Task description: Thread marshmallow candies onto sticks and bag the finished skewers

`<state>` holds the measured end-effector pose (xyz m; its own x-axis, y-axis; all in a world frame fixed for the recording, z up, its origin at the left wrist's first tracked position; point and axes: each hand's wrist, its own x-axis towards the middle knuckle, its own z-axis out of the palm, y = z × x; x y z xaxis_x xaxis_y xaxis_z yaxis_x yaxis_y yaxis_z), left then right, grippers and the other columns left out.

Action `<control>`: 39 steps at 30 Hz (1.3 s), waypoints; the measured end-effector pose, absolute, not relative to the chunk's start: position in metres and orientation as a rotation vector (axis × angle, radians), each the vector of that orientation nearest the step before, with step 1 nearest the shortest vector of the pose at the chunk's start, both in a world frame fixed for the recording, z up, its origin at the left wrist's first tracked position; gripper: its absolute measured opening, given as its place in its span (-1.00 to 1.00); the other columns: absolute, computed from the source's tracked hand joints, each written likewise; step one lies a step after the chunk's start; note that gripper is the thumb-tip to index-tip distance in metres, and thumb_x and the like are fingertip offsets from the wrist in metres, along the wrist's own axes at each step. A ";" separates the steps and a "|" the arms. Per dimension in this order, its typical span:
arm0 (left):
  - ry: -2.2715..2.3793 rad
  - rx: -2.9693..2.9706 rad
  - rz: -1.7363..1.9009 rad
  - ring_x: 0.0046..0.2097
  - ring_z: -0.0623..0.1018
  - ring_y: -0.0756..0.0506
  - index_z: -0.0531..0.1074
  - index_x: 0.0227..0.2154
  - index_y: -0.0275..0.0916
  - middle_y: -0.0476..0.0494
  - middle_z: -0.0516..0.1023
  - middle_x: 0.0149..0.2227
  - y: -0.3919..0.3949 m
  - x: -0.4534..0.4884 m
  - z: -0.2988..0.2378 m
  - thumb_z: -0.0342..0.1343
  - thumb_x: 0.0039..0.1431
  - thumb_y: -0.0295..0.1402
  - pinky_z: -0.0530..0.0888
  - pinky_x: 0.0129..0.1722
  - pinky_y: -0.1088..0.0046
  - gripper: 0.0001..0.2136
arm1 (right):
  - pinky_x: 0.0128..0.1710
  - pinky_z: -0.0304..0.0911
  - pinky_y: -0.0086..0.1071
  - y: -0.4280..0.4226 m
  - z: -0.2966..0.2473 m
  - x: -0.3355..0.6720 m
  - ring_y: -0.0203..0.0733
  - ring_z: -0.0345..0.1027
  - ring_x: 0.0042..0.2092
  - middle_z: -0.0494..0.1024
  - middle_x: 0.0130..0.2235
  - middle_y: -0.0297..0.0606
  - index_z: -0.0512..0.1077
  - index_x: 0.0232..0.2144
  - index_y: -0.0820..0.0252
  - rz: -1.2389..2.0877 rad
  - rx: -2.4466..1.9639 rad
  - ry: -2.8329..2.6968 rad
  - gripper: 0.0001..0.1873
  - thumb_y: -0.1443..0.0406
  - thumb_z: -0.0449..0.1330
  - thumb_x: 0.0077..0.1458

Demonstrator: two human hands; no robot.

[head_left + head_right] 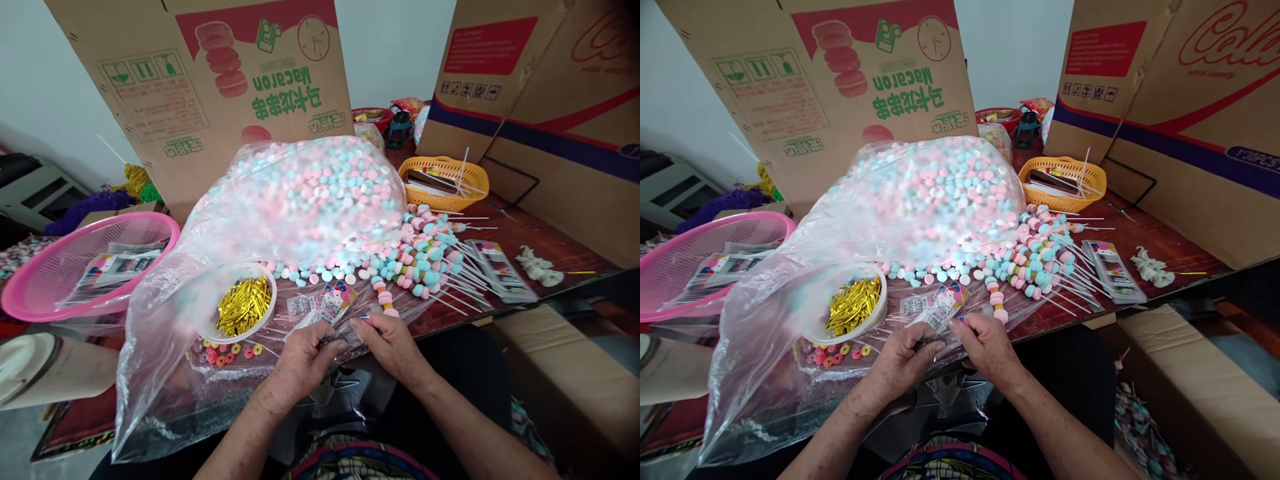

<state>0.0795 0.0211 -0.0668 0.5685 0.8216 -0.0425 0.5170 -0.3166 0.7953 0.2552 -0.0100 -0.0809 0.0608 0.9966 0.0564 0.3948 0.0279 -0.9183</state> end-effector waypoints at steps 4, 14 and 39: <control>1.085 2.183 0.489 -0.48 0.28 0.04 0.30 -0.58 -0.25 0.04 0.29 -0.58 0.027 0.073 -0.066 -0.11 0.24 -0.30 0.19 -0.44 0.53 -0.71 | -0.56 -0.06 -0.45 0.003 -0.073 0.260 -0.36 -0.03 -0.55 0.09 -0.63 -0.43 0.09 -0.68 0.16 1.122 -1.471 -1.310 -0.52 0.01 -0.04 0.12; 0.973 2.231 0.404 -0.49 0.31 0.04 0.30 -0.52 -0.25 0.03 0.32 -0.56 0.028 0.063 -0.070 -0.21 0.30 -0.28 0.23 -0.47 0.55 -0.67 | -0.54 -0.09 -0.45 0.010 -0.074 0.252 -0.37 -0.09 -0.52 0.03 -0.61 -0.46 0.06 -0.68 0.15 1.039 -1.381 -1.320 -0.57 0.09 0.04 0.10; 1.064 1.911 0.813 -0.44 0.40 0.02 0.42 -0.40 -0.25 0.00 0.46 -0.49 0.013 0.059 -0.077 -0.02 0.20 -0.26 0.34 -0.40 0.54 -0.80 | -0.42 0.23 -0.42 0.021 -0.059 0.255 -0.28 0.30 -0.44 0.43 -0.48 -0.37 0.40 -0.14 0.22 0.940 -1.507 -1.191 -0.63 0.15 0.14 0.02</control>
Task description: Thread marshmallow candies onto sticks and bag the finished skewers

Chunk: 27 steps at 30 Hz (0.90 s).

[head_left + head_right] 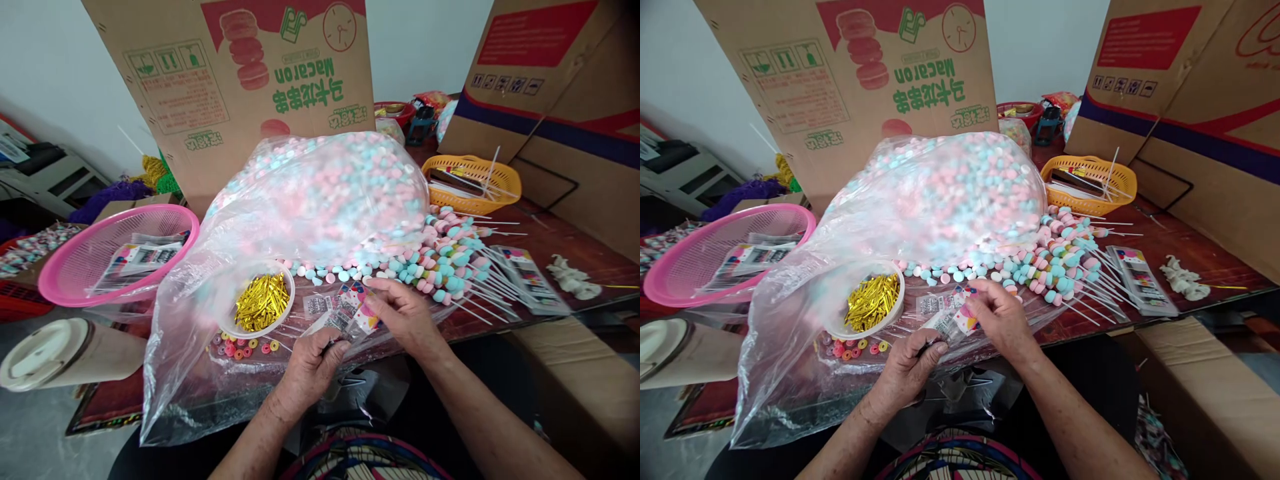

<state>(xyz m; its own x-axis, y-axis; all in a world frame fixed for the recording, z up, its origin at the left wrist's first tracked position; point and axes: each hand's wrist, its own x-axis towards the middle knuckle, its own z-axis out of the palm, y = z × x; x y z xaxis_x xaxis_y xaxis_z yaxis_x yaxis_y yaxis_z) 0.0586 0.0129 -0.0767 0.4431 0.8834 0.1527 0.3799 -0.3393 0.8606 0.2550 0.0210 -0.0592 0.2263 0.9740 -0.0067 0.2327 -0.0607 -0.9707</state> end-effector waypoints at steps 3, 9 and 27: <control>1.091 1.914 0.904 -0.44 0.44 0.02 0.45 -0.39 -0.25 -0.02 0.51 -0.47 0.016 0.046 -0.078 -0.03 0.22 -0.31 0.38 -0.40 0.53 -0.81 | -0.43 0.20 -0.38 0.007 -0.066 0.284 -0.20 0.35 -0.41 0.48 -0.45 -0.31 0.41 -0.23 0.19 0.662 -1.774 -1.270 -0.67 0.10 0.11 0.04; 0.887 2.220 1.142 -0.15 0.53 -0.08 0.45 -0.18 -0.16 -0.14 0.58 -0.23 0.028 0.027 -0.074 0.02 0.18 -0.44 0.44 -0.13 0.35 -0.81 | -0.46 0.22 -0.33 -0.038 -0.106 0.318 -0.08 0.44 -0.37 0.54 -0.40 -0.16 0.39 -0.34 0.16 0.333 -2.146 -1.905 -0.81 0.23 0.00 0.12; 0.767 2.465 0.917 -0.18 0.53 -0.07 0.42 -0.12 -0.15 -0.19 0.58 -0.20 0.039 0.027 -0.046 -0.03 0.23 -0.39 0.40 -0.15 0.32 -0.79 | -0.33 0.37 -0.36 -0.050 -0.040 0.355 -0.14 0.47 -0.29 0.56 -0.28 -0.19 0.46 -0.12 0.00 0.162 -1.405 -2.112 -0.66 0.40 0.03 0.12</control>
<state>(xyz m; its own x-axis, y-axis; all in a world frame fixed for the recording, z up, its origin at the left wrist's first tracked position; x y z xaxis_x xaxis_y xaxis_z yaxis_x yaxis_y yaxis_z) 0.0265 0.0390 -0.0461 0.6345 0.6145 0.4688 0.3525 -0.7698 0.5321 0.3555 -0.0498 -0.0404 -0.2679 0.8743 0.4047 0.8024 0.4350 -0.4086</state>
